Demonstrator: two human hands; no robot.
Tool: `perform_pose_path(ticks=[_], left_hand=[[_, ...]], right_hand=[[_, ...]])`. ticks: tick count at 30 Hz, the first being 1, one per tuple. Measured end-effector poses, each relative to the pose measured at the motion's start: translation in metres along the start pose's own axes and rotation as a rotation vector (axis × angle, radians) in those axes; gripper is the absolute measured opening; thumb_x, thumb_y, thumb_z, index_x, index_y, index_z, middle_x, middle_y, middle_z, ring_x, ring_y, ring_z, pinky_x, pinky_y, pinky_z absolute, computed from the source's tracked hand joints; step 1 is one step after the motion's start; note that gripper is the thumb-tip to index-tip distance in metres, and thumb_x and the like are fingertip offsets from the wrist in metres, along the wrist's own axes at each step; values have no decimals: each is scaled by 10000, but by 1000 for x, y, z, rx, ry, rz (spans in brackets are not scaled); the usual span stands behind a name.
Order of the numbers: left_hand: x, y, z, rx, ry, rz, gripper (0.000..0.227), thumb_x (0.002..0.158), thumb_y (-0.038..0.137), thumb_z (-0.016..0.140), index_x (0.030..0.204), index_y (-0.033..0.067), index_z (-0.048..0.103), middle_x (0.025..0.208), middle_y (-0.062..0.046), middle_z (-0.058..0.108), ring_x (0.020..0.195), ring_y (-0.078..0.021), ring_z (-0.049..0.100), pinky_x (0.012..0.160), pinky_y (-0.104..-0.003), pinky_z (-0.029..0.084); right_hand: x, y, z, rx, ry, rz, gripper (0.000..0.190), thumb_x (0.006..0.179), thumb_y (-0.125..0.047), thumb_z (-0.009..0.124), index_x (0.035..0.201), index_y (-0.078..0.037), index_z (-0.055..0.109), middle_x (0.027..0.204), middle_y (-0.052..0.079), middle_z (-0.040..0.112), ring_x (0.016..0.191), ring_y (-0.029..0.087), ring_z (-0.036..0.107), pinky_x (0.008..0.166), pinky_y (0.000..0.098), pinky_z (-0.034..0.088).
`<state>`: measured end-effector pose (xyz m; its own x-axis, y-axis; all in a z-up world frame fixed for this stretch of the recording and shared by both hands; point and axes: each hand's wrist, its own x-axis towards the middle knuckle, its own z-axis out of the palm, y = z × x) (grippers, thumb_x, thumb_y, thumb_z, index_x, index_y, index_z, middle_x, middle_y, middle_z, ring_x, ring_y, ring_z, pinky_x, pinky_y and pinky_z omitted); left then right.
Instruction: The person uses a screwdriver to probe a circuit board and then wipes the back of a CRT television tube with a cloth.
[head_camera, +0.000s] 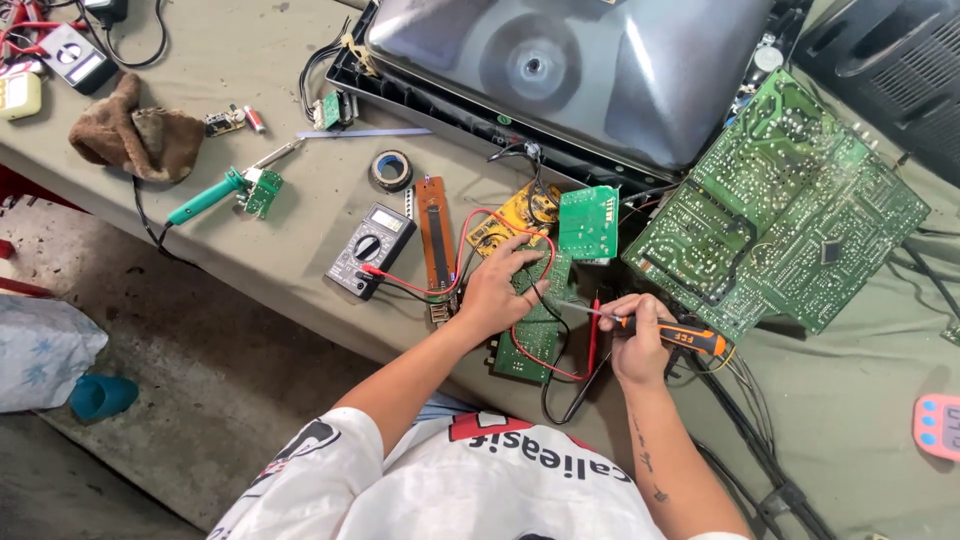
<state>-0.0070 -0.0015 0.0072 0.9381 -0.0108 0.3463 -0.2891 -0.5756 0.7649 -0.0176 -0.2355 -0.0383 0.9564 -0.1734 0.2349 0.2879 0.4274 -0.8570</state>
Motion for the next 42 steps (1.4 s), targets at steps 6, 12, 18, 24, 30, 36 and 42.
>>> perform_pose_path(ticks=[6,12,18,24,30,36,42], left_hand=[[-1,3,-2,-11,-13,-24,399,841,330,816,1219,259,710,1369,-76,627,1216,-368,650,1002,-485,541],[0,3,-1,13,-17,-10,408,833,282,812,1226,262,704,1373,-79,621,1210,-371,650,988,-492,548],[-1,3,-1,9,-16,-33,415,828,273,814,1228,256,702,1379,-96,613,1196,-404,647,987,-520,543],[0,1,0,3,-32,-49,451,806,305,841,1233,259,705,1382,-88,613,1216,-392,642,1001,-517,536],[0,3,-1,10,-38,-53,445,809,304,840,1232,261,704,1379,-92,613,1206,-395,650,1000,-514,540],[2,9,-6,-4,-32,-46,419,831,304,830,1225,232,705,1377,-118,615,1195,-423,651,994,-532,538],[-1,0,0,22,-17,-34,413,816,327,835,1207,266,717,1360,-91,628,1191,-390,660,985,-498,547]], right_hand=[[1,0,0,22,-24,9,528,1108,-283,499,672,5,575,649,255,634,436,239,618,418,255,525],[-2,-1,4,52,-46,27,525,1098,-276,512,665,14,578,636,271,634,420,245,618,400,265,524],[1,-1,3,2,7,8,505,1104,-286,525,708,19,595,706,265,659,497,246,664,462,259,561],[2,-2,3,19,22,-14,503,1114,-277,503,710,12,582,696,257,654,490,237,660,457,248,554],[-1,-6,10,3,3,-4,494,1106,-259,512,701,16,580,687,263,645,479,241,650,449,255,546],[0,1,1,-22,27,-22,503,1129,-270,478,721,8,573,709,267,650,495,246,644,464,262,545],[-2,-5,10,-15,14,-55,517,1110,-278,503,683,4,576,667,268,640,455,245,625,439,262,522]])
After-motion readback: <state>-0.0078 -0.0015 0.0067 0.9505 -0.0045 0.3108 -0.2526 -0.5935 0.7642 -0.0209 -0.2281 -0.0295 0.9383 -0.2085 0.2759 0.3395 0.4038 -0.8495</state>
